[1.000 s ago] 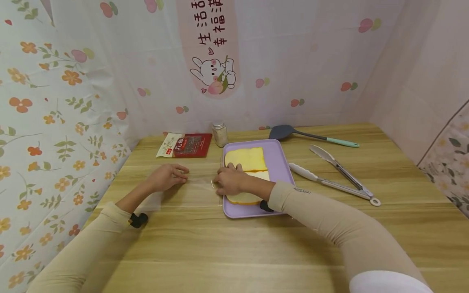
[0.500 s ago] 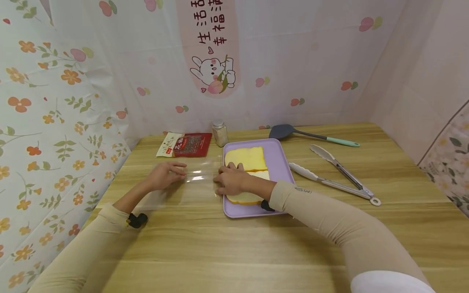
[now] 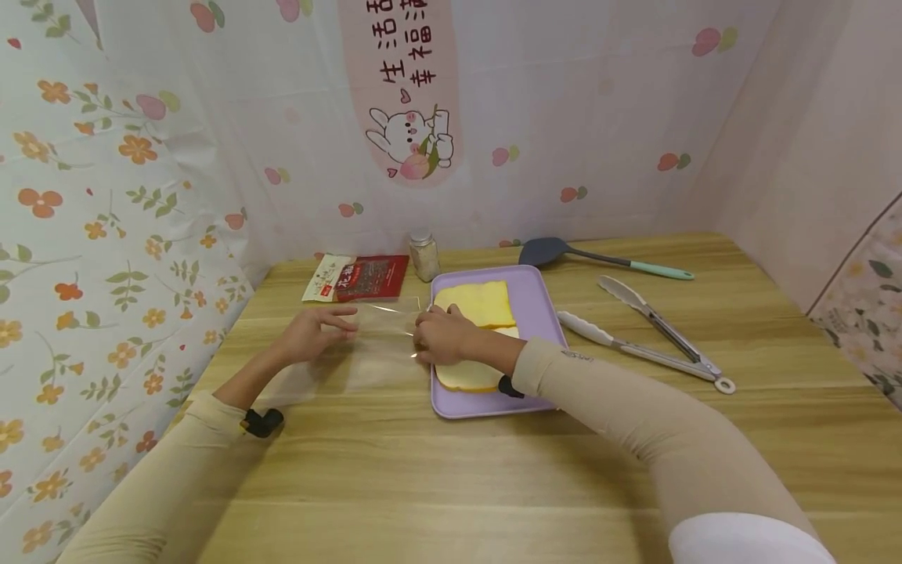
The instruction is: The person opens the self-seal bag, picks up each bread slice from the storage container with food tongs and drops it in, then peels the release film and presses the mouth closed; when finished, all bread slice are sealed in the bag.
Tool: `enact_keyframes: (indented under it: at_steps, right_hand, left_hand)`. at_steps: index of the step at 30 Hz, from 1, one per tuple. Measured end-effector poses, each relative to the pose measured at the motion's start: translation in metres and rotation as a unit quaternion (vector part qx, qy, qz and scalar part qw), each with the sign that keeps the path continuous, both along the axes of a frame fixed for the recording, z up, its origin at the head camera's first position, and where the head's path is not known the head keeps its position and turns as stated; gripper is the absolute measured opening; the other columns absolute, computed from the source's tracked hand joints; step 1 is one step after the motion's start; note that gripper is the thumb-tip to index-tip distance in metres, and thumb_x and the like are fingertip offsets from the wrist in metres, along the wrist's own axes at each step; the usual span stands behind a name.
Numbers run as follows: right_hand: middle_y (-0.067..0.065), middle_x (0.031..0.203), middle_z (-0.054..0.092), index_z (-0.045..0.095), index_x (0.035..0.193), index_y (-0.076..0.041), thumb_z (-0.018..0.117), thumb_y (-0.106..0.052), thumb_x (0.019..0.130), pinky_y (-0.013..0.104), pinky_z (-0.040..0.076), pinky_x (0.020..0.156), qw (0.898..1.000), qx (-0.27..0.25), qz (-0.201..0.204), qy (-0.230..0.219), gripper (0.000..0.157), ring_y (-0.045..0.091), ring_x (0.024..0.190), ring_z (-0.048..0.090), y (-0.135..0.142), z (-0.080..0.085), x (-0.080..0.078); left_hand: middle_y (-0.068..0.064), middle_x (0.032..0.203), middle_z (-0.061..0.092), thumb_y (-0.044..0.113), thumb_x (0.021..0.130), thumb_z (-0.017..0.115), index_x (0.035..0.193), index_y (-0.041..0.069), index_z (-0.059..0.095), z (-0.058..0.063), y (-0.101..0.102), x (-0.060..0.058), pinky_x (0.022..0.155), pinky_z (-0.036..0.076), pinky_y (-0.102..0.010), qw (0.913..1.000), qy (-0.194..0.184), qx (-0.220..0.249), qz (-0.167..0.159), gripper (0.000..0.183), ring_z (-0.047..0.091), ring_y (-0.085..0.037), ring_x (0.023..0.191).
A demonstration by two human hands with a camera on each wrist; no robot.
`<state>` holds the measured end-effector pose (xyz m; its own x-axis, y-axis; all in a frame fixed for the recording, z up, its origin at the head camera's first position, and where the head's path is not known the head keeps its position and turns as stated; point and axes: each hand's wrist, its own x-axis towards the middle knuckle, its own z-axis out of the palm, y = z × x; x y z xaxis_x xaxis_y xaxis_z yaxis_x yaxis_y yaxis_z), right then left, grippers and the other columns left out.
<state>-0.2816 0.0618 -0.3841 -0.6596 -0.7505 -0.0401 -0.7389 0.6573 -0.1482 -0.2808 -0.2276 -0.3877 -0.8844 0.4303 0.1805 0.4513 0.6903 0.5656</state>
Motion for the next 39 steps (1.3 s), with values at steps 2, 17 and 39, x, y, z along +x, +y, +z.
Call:
enact_keyframes:
  at_steps: [2,17,39]
  right_hand:
    - [0.010,0.137,0.057,0.073,0.110,-0.017,0.070,-0.033,0.093,0.051,0.038,0.090,1.000,-0.017,0.016,-0.011,0.023,0.030,0.126,0.048,-0.001,-0.001,-0.003]
    - [0.014,0.154,0.040,0.056,0.142,-0.018,0.064,-0.039,0.096,0.060,0.032,0.105,0.995,0.061,0.028,-0.068,0.051,0.036,0.140,0.037,-0.009,0.002,-0.005]
    - [0.011,0.159,0.032,0.038,0.154,-0.024,0.053,-0.050,0.099,0.053,0.042,0.104,0.982,0.125,0.138,0.036,0.062,0.035,0.137,0.042,-0.041,0.005,-0.004]
  left_hand:
    - [-0.017,0.134,0.061,0.008,0.088,0.075,0.099,0.002,0.079,-0.001,0.000,-0.001,0.098,0.047,-0.050,1.0000,-0.009,-0.001,0.004,0.013,0.050,-0.039,0.130]
    - [-0.015,0.139,0.057,0.010,0.090,0.073,0.104,0.003,0.078,0.005,-0.002,0.000,0.107,0.038,-0.052,0.9989,-0.038,0.009,0.026,0.017,0.042,-0.038,0.137]
    - [-0.017,0.138,0.057,0.009,0.091,0.072,0.106,0.001,0.077,0.012,-0.019,0.006,0.099,0.047,-0.051,0.9976,-0.043,0.051,0.019,0.017,0.052,-0.037,0.129]
